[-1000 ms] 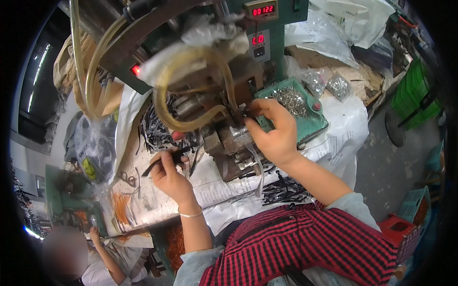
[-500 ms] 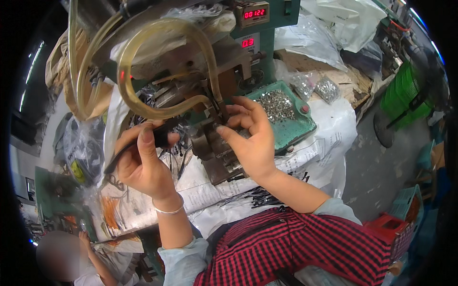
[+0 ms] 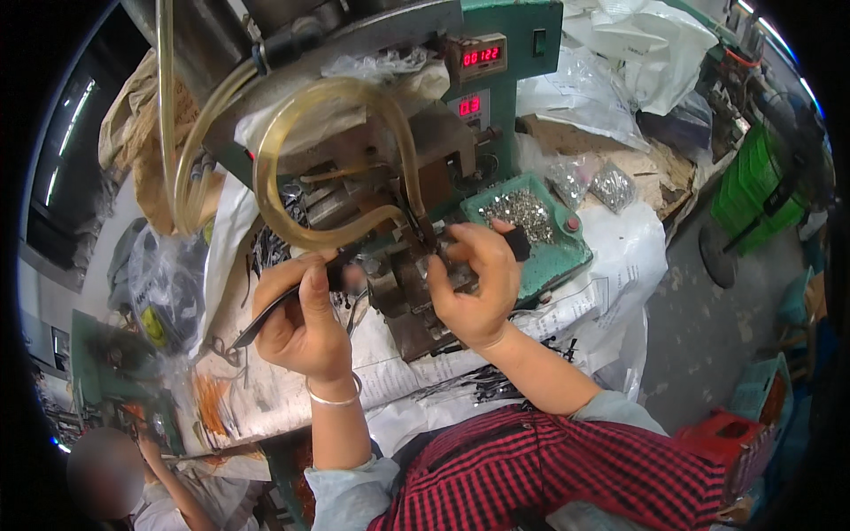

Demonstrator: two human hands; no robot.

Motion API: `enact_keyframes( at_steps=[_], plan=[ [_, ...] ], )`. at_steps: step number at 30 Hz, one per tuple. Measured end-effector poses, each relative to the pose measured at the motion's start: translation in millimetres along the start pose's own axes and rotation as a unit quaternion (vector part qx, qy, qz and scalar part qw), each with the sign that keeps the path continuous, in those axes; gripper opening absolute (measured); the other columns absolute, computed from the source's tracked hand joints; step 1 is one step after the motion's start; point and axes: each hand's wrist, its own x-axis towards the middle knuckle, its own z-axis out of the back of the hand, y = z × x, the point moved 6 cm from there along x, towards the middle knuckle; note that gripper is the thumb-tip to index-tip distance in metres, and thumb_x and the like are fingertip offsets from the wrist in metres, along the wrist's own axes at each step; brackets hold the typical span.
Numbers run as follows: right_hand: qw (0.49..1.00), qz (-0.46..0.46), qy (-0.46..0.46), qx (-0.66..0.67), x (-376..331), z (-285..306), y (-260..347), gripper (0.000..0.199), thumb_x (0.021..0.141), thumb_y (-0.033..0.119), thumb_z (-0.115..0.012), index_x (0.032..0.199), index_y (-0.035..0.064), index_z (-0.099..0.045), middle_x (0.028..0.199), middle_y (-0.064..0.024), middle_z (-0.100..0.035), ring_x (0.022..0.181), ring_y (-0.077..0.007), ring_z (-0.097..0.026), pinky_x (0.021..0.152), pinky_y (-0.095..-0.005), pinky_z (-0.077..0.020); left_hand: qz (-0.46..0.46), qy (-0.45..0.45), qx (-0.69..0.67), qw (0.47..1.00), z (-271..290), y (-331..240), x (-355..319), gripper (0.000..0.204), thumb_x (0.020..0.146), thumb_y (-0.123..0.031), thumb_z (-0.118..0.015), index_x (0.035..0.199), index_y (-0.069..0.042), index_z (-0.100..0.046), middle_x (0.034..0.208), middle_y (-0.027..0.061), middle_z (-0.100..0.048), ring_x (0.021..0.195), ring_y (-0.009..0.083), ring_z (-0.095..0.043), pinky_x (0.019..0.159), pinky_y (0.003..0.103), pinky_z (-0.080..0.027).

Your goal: The person repeatedly picks small metal components from a green tray and places them into a machine, then removes the assembled items. The cycle continues with consistent hand movements and machine operation.

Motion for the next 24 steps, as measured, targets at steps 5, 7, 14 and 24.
enact_keyframes(
  at_steps=[5, 7, 14, 24],
  plan=[
    [0.998, 0.052, -0.025, -0.039, 5, -2, 12, 0.054, 0.074, -0.003, -0.079, 0.124, 0.0007, -0.059, 0.103, -0.0127, -0.071, 0.088, -0.0247, -0.07, 0.108, -0.0458, -0.0423, -0.004, 0.001, -0.003, 1.0, -1, -1, 3, 0.008, 0.098, 0.006, -0.062, 0.103, 0.012, -0.061, 0.097, 0.0202, -0.067, 0.074, 0.0236, -0.07, 0.064, 0.033, -0.065],
    [0.994, -0.108, 0.01, 0.032, 4, 0, 6, 0.057, 0.076, -0.003, -0.078, 0.129, -0.0008, -0.058, 0.104, -0.0133, -0.071, 0.096, -0.0274, -0.07, 0.109, -0.0436, -0.0418, 0.002, -0.004, -0.002, 1.0, -1, 0, 2, 0.008, 0.098, 0.006, -0.061, 0.103, 0.011, -0.062, 0.099, 0.0215, -0.067, 0.075, 0.0249, -0.071, 0.065, 0.033, -0.064],
    [0.969, -0.167, 0.174, 0.062, 25, 32, -19, 0.038, 0.087, 0.003, -0.064, 0.125, -0.0006, -0.066, 0.115, -0.0209, -0.072, 0.1, -0.0379, -0.072, 0.089, -0.0426, -0.0568, -0.242, 0.244, 0.234, 0.909, -42, -25, -52, 0.018, 0.081, -0.005, -0.081, 0.098, -0.008, -0.076, 0.094, 0.0085, -0.078, 0.079, 0.0164, -0.073, 0.059, 0.027, -0.049],
    [0.946, -0.279, 0.159, -0.037, -6, 96, -167, 0.019, 0.089, 0.006, -0.066, 0.107, 0.0042, -0.072, 0.106, -0.0138, -0.073, 0.097, -0.0359, -0.069, 0.09, -0.0412, -0.0545, -0.278, 0.226, 0.27, 0.894, -63, -6, -78, 0.028, 0.073, -0.005, -0.089, 0.097, -0.008, -0.076, 0.09, 0.0078, -0.077, 0.061, 0.0159, -0.065, 0.05, 0.026, -0.046]
  ],
)
